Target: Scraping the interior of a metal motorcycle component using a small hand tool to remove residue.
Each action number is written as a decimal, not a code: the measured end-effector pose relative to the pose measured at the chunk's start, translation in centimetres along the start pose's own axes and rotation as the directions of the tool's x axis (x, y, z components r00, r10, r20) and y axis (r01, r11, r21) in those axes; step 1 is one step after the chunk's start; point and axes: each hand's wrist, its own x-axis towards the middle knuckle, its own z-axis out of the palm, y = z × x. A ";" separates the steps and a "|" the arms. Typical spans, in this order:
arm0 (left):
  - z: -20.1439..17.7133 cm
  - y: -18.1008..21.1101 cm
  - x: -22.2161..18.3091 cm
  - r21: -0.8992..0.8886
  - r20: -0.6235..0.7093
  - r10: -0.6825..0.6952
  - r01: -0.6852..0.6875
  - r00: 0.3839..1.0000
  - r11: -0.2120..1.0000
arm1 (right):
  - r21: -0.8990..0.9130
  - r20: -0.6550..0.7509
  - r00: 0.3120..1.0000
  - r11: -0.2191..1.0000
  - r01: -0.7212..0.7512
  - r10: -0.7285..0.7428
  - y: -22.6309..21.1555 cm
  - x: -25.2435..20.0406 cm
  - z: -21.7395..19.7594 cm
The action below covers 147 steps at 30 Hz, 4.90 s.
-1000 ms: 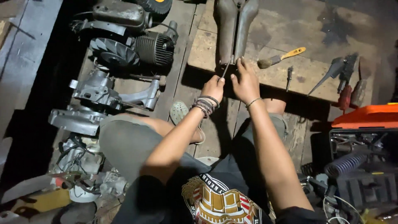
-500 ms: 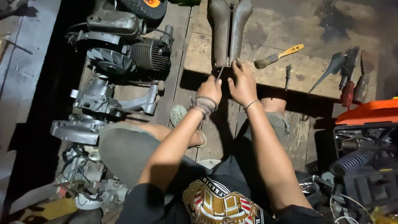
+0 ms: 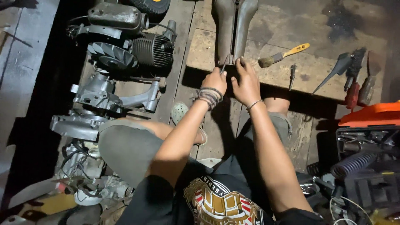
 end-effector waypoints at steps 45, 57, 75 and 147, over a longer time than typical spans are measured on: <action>0.4 0.4 -2.4 0.063 0.070 -0.028 0.023 0.997 0.998 | 0.025 -0.003 1.000 0.999 -0.022 0.022 0.9 -0.1 0.7; -0.7 2.0 -0.9 0.155 0.022 0.017 -0.020 1.000 0.988 | -0.017 -0.009 1.000 1.000 0.002 -0.003 1.6 0.2 0.9; -0.2 1.3 -4.2 0.106 0.066 -0.001 -0.006 0.998 0.994 | -0.012 -0.010 1.000 1.000 -0.019 0.019 1.3 0.1 1.4; -0.6 2.9 -5.7 0.198 0.067 -0.010 -0.004 0.998 0.980 | 0.014 -0.012 1.000 1.000 -0.009 0.010 0.1 -0.2 0.1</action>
